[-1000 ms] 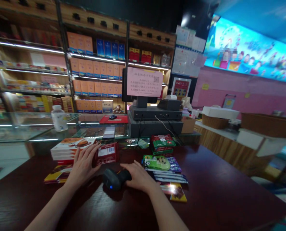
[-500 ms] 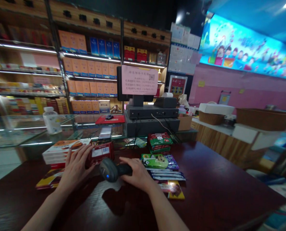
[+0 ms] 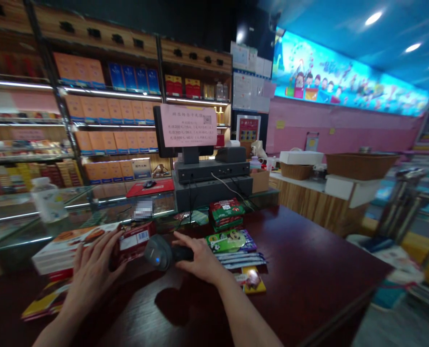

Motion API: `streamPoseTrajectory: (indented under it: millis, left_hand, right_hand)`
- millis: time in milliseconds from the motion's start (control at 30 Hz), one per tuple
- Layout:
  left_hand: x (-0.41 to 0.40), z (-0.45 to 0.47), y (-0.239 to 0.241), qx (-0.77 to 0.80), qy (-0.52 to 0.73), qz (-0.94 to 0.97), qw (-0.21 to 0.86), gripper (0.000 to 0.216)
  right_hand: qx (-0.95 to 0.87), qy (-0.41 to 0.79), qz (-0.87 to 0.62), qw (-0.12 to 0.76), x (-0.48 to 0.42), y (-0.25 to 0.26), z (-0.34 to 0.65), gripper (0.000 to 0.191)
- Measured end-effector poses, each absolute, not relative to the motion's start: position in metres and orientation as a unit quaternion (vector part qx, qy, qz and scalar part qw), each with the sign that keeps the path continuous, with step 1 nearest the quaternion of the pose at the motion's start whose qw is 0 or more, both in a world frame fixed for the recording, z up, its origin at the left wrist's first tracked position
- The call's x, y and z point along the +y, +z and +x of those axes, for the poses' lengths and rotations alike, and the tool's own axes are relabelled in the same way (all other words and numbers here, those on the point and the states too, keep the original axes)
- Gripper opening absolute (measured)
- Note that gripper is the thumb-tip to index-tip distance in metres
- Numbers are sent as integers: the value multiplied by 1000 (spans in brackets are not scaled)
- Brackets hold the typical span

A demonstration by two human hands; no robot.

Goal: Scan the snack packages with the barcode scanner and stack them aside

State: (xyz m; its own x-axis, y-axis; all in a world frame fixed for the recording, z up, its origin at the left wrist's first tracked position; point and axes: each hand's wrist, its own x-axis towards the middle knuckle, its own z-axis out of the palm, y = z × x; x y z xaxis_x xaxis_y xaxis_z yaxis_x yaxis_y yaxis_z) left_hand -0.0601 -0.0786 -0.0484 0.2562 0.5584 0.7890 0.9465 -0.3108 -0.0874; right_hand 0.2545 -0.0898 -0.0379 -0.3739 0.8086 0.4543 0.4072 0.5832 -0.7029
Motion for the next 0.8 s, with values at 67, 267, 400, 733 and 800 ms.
streamPoseTrajectory:
  millis: [67,267,400,733,800]
  left_hand:
    - [-79,-60,-48,-511,-333,-736,294,65]
    - [-80,-59,-49,-519,-332,-729,298,64]
    - [-79,-59,-49,-527,-328,-728,291,66]
    - [-81,-57,-48,-521,-341,-731,280,66]
    - [-81,-57,-47,-521,-342,-730,280,65]
  right_hand:
    - [-793,254,-380,403,-90,-38,255,79]
    - [-804,253,-379,383,-90,-37,255,77]
    - [-804,246,-378,389,-89,-38,255,76]
    - [-803,249,-382,383,-91,-34,255,76]
    - [-810,248,-378,373,-91,-34,256,79]
